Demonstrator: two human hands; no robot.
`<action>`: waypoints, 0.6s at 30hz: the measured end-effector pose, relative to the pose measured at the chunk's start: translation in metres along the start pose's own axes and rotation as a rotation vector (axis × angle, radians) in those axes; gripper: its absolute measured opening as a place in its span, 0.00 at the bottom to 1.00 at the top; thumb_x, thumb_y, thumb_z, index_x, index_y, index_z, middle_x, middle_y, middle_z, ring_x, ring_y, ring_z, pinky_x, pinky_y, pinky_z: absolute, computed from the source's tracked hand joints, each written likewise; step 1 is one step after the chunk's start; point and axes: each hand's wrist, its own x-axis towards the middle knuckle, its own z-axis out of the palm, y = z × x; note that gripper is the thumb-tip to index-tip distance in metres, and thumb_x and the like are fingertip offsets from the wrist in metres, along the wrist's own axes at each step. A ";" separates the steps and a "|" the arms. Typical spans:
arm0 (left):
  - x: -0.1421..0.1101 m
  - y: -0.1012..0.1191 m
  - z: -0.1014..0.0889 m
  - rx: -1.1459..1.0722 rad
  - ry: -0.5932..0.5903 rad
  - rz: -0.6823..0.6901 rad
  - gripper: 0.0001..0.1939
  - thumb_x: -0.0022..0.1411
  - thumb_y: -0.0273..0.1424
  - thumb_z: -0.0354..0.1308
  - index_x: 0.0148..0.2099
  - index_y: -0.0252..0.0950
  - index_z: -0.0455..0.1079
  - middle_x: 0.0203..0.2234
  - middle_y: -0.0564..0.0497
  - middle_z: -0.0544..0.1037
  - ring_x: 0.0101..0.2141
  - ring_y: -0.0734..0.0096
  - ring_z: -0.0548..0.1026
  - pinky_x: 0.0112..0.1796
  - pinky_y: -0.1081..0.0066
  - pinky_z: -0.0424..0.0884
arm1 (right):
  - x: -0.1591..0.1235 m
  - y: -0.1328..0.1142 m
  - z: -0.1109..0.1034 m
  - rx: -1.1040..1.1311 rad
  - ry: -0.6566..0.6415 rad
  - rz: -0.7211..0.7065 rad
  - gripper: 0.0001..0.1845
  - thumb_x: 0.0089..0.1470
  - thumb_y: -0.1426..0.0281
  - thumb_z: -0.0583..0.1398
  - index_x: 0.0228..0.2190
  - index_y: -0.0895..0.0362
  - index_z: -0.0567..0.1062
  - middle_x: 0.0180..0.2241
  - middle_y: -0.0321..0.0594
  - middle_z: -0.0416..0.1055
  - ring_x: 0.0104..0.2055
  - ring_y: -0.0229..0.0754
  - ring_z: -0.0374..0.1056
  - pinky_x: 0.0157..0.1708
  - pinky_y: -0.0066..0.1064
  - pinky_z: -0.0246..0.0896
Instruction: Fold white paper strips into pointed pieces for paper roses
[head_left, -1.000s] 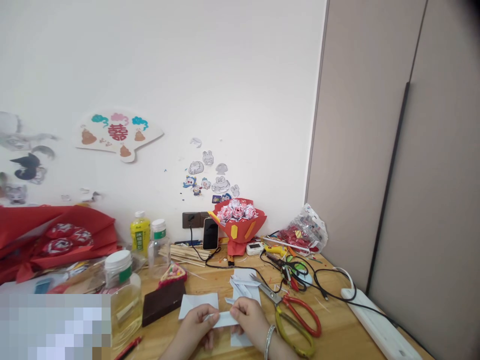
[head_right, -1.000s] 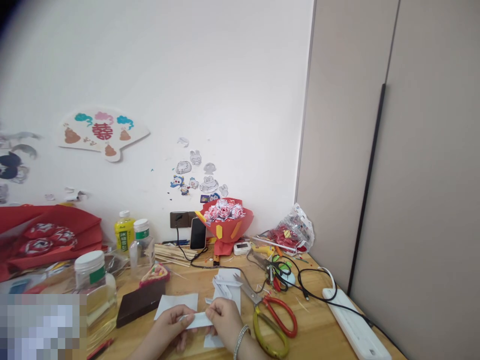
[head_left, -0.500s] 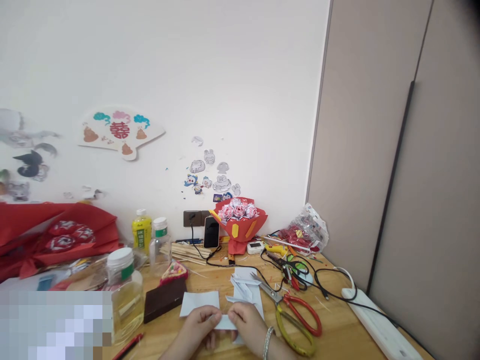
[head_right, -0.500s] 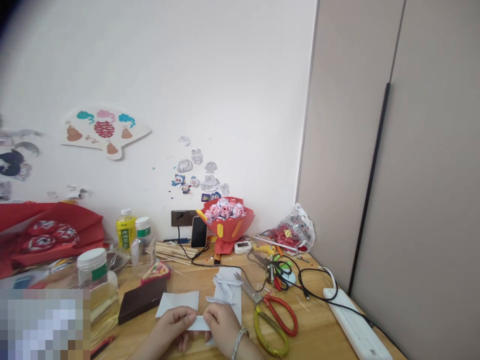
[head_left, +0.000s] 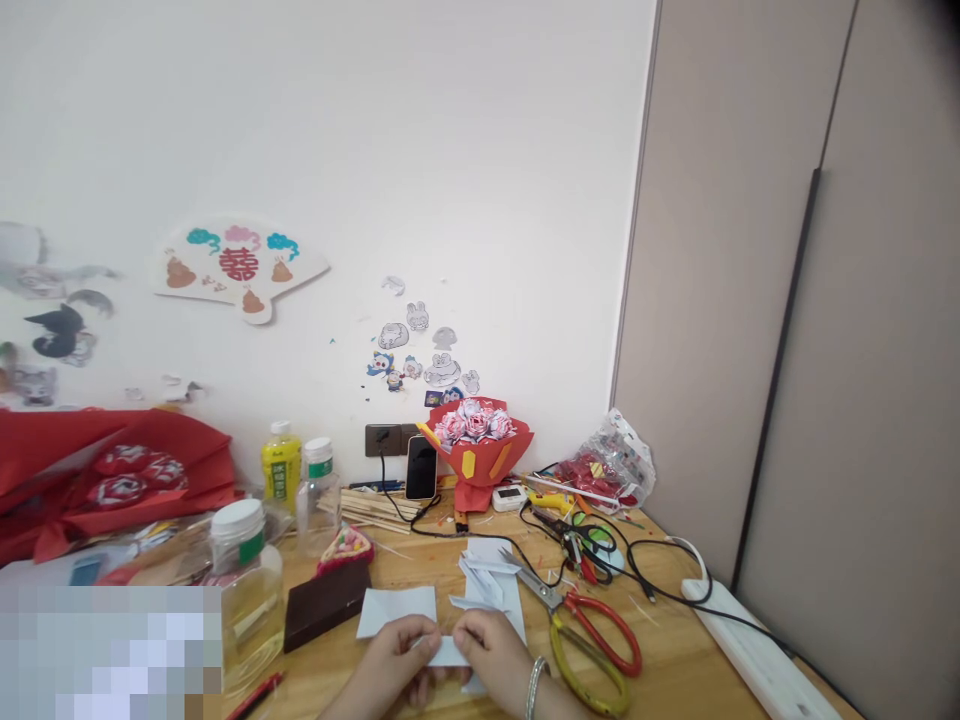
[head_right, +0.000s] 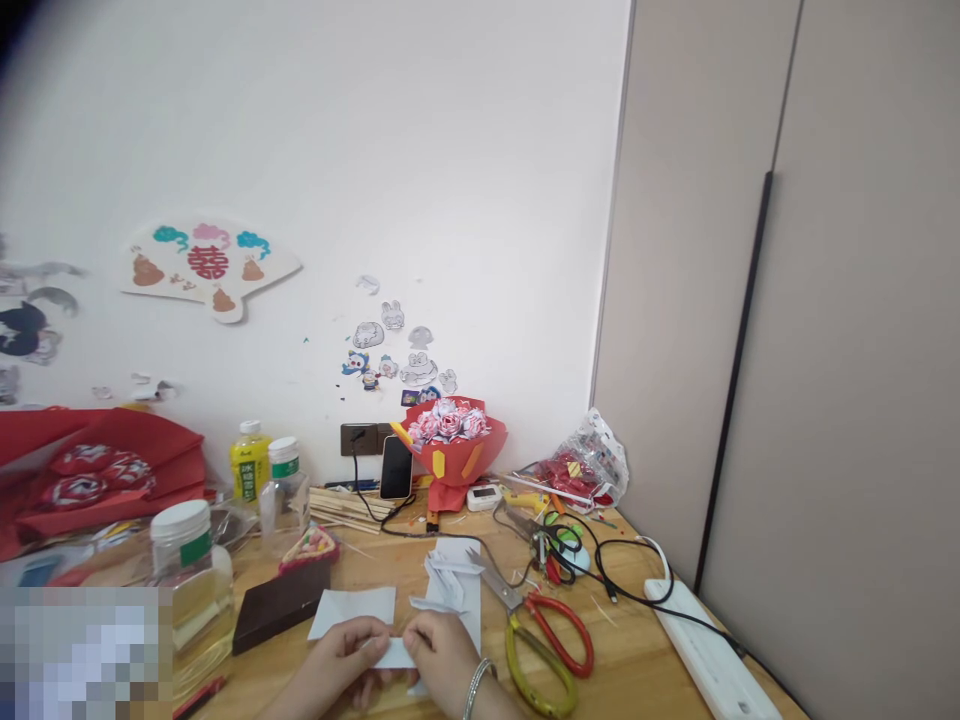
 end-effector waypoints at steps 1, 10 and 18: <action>0.000 -0.001 0.000 0.017 0.007 0.005 0.23 0.38 0.50 0.56 0.25 0.34 0.63 0.12 0.56 0.71 0.11 0.77 0.64 0.14 0.77 0.56 | 0.000 0.001 0.000 0.000 0.004 0.000 0.13 0.50 0.65 0.50 0.22 0.59 0.68 0.14 0.31 0.60 0.18 0.32 0.57 0.20 0.21 0.51; 0.005 -0.010 0.000 0.043 0.043 0.034 0.22 0.39 0.50 0.55 0.24 0.35 0.61 0.11 0.56 0.70 0.10 0.77 0.63 0.13 0.77 0.55 | 0.002 0.003 0.002 0.085 -0.001 0.017 0.11 0.48 0.66 0.51 0.23 0.60 0.68 0.17 0.31 0.61 0.17 0.32 0.58 0.19 0.21 0.52; 0.004 -0.006 -0.003 -0.035 0.053 -0.010 0.22 0.38 0.49 0.57 0.27 0.35 0.62 0.09 0.57 0.71 0.08 0.79 0.62 0.12 0.79 0.54 | 0.001 0.002 0.003 0.101 -0.015 0.021 0.10 0.49 0.67 0.50 0.26 0.59 0.68 0.15 0.30 0.61 0.17 0.32 0.59 0.20 0.22 0.53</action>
